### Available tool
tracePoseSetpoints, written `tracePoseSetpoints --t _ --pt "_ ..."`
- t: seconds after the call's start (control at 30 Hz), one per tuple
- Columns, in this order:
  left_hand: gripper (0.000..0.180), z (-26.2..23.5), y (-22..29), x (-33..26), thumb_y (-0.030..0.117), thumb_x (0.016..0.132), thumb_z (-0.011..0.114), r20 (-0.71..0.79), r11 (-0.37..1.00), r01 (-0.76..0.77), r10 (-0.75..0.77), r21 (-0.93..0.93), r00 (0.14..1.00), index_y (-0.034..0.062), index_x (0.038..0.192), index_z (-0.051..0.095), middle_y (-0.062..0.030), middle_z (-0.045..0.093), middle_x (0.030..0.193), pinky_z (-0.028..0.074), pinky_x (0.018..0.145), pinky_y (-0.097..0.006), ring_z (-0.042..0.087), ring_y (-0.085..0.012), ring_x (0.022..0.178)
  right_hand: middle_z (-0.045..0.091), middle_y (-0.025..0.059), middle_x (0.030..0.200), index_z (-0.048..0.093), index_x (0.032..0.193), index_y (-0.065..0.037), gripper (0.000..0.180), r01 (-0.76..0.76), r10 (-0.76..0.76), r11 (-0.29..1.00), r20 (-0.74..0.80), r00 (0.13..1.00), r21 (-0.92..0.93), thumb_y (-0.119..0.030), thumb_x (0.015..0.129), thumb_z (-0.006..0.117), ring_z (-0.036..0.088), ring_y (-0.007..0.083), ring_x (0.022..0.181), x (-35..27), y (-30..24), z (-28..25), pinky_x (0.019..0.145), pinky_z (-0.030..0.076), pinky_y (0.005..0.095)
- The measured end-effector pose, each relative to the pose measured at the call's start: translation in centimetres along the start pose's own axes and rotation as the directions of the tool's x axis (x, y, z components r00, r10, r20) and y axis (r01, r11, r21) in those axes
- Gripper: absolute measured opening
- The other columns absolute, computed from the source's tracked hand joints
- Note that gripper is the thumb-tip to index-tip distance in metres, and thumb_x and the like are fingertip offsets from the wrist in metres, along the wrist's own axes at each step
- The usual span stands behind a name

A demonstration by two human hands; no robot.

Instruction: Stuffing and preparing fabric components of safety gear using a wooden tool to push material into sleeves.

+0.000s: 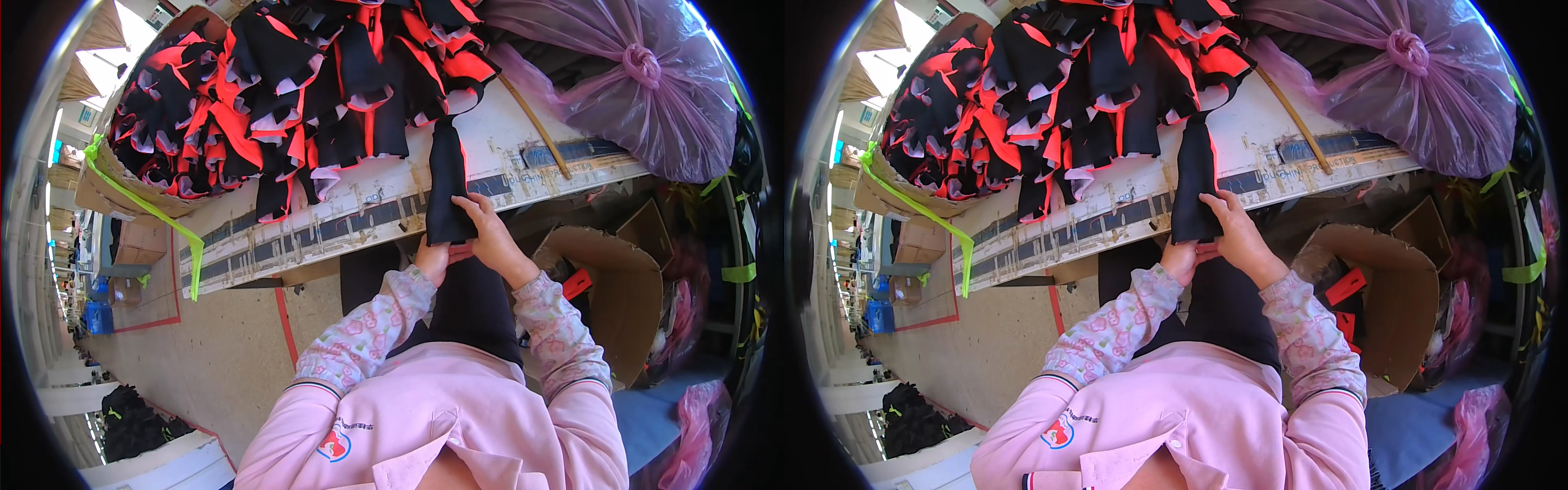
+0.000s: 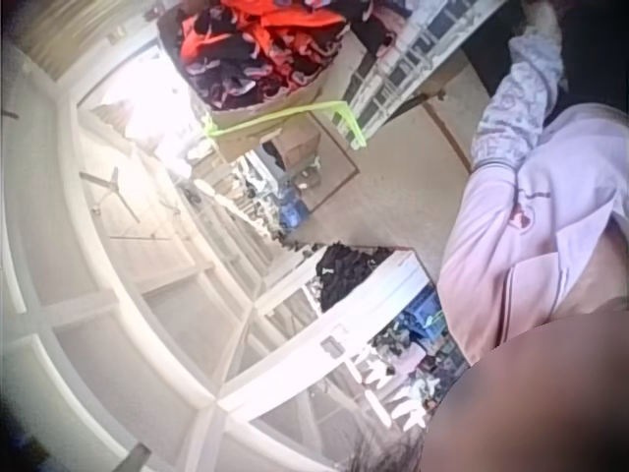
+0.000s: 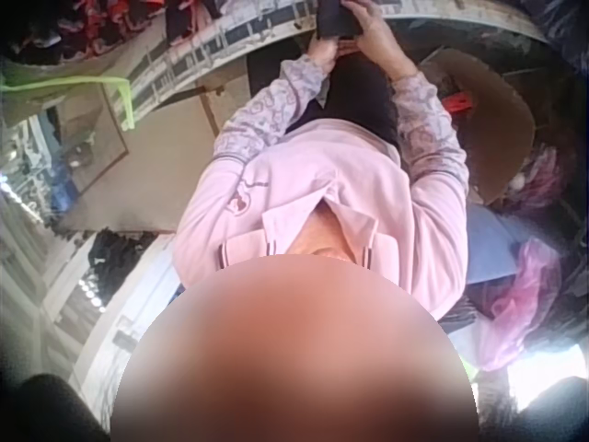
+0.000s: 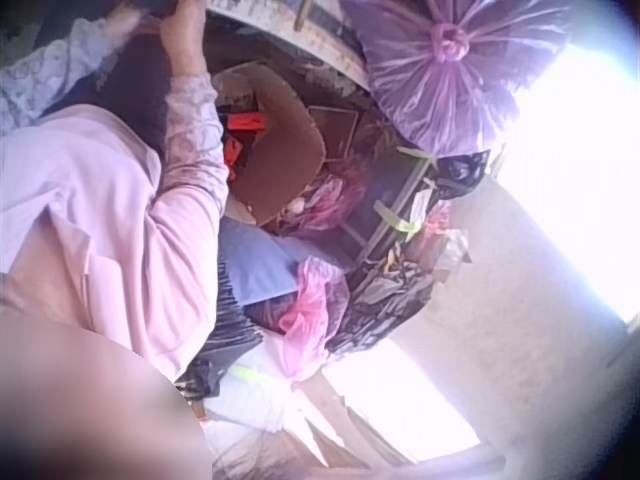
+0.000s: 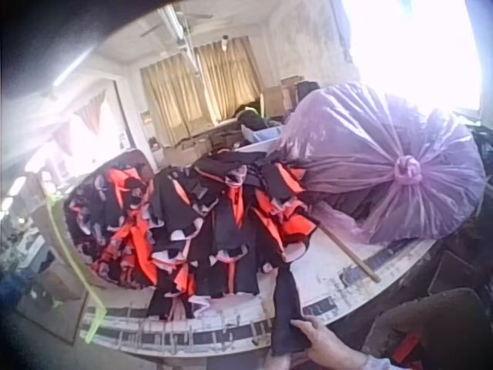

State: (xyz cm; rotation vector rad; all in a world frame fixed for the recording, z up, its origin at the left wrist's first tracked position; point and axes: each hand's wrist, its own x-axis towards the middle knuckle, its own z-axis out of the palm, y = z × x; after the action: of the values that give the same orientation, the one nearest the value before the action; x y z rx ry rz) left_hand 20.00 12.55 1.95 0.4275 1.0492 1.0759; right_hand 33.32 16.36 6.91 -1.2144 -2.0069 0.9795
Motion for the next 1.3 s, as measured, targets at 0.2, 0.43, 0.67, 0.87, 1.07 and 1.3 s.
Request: tracePoseSetpoints --t 0.2,0.43,0.67,0.87,1.07,1.3 --pt "0.035 -0.7 0.6 -0.2 0.032 0.094 0.046 0.049 0.991 0.134 -0.133 -0.009 0.990 0.0056 0.117 0.050 -0.0137 0.061 0.106 0.054 0.077 -0.042 0.064 -0.0279 0.088 0.039 0.0193 0.129 0.046 0.126 -0.011 0.078 -0.009 0.009 1.000 0.055 0.998 0.006 0.021 0.055 0.054 0.043 0.0382 0.118 0.3 0.1 -0.4 0.097 0.040 0.0362" --pt "0.034 -0.4 -0.1 0.0 0.030 0.093 0.049 -0.044 0.999 0.041 -0.040 0.029 0.998 0.0071 0.117 0.050 -0.0124 0.062 0.103 0.055 0.074 -0.041 0.064 -0.0270 0.086 0.043 0.0169 0.124 0.050 0.120 -0.010 0.071 0.007 -0.007 1.000 -0.028 1.000 -0.003 0.019 0.055 0.060 0.046 0.0379 0.115 0.5 0.1 0.6 0.094 0.042 0.0365" --pt "0.033 -0.1 0.8 -0.6 0.026 0.094 0.048 -0.072 1.000 0.006 -0.008 -0.027 0.997 0.0085 0.122 0.047 -0.0112 0.059 0.111 0.054 0.078 -0.042 0.063 -0.0278 0.091 0.044 0.0175 0.123 0.050 0.120 -0.010 0.069 0.008 -0.008 1.000 0.012 1.000 0.000 0.018 0.057 0.060 0.048 0.0378 0.112 0.4 -0.3 -0.1 0.092 0.044 0.0366" --pt "0.029 0.4 1.1 -1.0 0.020 0.097 0.040 0.010 0.992 -0.048 0.050 -0.120 0.999 0.0041 0.120 0.048 -0.0142 0.057 0.114 0.051 0.086 -0.042 0.061 -0.0289 0.099 0.044 0.0184 0.124 0.049 0.121 -0.009 0.066 0.073 -0.070 0.993 0.034 0.997 -0.091 0.017 0.061 0.058 0.049 0.0392 0.110 0.5 0.7 -0.5 0.090 0.044 0.0368" --pt "0.031 -0.3 -0.5 0.0 0.020 0.095 0.045 0.005 0.990 -0.085 0.086 -0.109 0.996 0.0087 0.124 0.046 -0.0108 0.056 0.116 0.050 0.089 -0.040 0.060 -0.0258 0.101 0.049 0.0190 0.120 0.053 0.119 -0.006 0.052 0.187 -0.145 0.920 0.143 0.979 -0.346 -0.001 0.069 0.065 0.046 0.0371 0.116 1.1 -1.6 -3.0 0.093 0.041 0.0420" --pt "0.032 -0.1 -2.8 1.2 0.024 0.095 0.046 -0.041 0.956 -0.236 0.246 0.173 0.968 0.0075 0.123 0.046 -0.0080 0.058 0.111 0.053 0.079 -0.034 0.061 -0.0215 0.096 0.035 0.0241 0.137 0.035 0.133 0.002 0.071 0.230 -0.314 0.883 -0.149 0.938 -0.410 -0.036 0.080 0.063 0.031 0.0378 0.129 7.2 -4.7 0.4 0.107 0.025 0.0441"
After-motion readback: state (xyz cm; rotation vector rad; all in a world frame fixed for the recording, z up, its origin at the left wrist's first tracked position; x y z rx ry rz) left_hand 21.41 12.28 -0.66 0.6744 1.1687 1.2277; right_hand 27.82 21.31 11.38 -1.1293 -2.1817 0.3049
